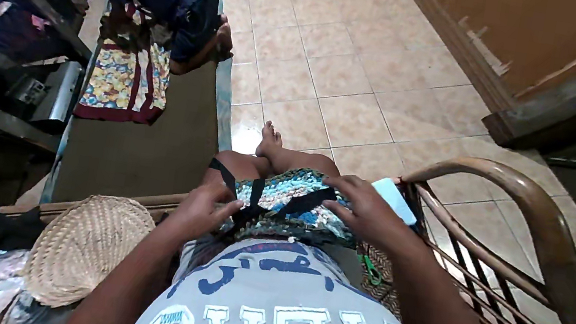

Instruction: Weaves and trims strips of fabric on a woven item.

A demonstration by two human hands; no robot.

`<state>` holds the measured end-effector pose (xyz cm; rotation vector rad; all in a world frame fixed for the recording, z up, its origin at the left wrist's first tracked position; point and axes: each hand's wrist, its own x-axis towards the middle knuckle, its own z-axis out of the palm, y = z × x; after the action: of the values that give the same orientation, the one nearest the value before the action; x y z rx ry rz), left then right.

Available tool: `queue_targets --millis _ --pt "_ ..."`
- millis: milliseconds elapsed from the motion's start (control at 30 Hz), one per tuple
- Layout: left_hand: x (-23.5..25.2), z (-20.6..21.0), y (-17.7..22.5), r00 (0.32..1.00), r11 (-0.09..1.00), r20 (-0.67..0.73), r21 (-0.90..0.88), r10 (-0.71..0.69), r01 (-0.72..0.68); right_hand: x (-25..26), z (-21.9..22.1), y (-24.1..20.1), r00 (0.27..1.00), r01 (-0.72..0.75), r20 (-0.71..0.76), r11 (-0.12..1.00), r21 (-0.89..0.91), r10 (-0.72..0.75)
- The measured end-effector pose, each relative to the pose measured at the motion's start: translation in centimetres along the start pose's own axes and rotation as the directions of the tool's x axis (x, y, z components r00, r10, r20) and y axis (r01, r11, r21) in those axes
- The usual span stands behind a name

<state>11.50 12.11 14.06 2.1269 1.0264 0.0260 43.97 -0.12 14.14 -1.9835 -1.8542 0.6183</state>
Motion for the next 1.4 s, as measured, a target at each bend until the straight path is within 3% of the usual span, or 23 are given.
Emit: queue_targets --millis 67,133,200,300,400,533,633,733,833,1067,1167,1400 --pt "-1.2 -0.5 0.2 0.984 1.0 0.178 -0.03 0.008 -0.002 0.5 1.3 -1.3 0.992 0.125 0.014 0.988 0.089 -0.127" --pt "-1.6 -0.1 0.1 0.963 0.991 0.249 -0.107 0.103 -0.079 1.5 2.5 -2.1 0.974 0.2 0.073 0.963 0.18 -0.216" --pt "-1.3 1.0 0.3 0.962 0.978 0.226 -0.174 0.152 -0.113 2.6 3.5 -2.6 0.946 0.211 0.179 0.933 0.29 -0.27" --pt "-0.1 2.3 0.9 0.986 0.946 0.125 -0.317 0.113 -0.068 4.1 4.2 -3.9 0.891 0.084 0.387 0.923 0.376 -0.238" --pt "1.2 2.8 1.3 0.992 0.911 0.011 -0.396 0.127 -0.112 5.0 4.3 -4.8 0.845 -0.019 0.476 0.878 0.478 -0.241" --pt "3.2 2.9 0.8 0.953 0.913 -0.186 -0.293 0.238 -0.285 5.5 5.2 -5.7 0.873 -0.189 0.446 0.704 0.685 -0.199" --pt "3.6 3.1 1.1 0.95 0.921 -0.266 -0.303 0.166 -0.246 5.5 5.8 -6.4 0.915 -0.216 0.381 0.641 0.736 -0.129" --pt "2.2 3.1 2.2 0.988 0.874 -0.131 -0.468 0.082 -0.135 5.1 5.8 -6.8 0.948 -0.153 0.299 0.675 0.722 -0.105" --pt "1.3 4.1 2.0 0.996 0.866 -0.052 -0.494 0.066 -0.083 4.3 5.8 -7.0 0.962 -0.134 0.259 0.672 0.729 -0.089" --pt "0.7 4.9 0.9 0.985 0.749 -0.054 -0.643 0.161 -0.158 3.5 6.2 -5.8 0.987 -0.129 0.162 0.549 0.826 -0.013" --pt "0.7 5.4 1.2 0.98 0.767 -0.082 -0.612 0.181 -0.193 3.2 6.5 -5.6 0.979 -0.159 0.2 0.511 0.845 -0.026" --pt "0.8 5.7 2.1 0.97 0.804 -0.186 -0.546 0.156 -0.234 3.1 6.5 -5.6 0.989 -0.118 0.146 0.547 0.829 -0.008"
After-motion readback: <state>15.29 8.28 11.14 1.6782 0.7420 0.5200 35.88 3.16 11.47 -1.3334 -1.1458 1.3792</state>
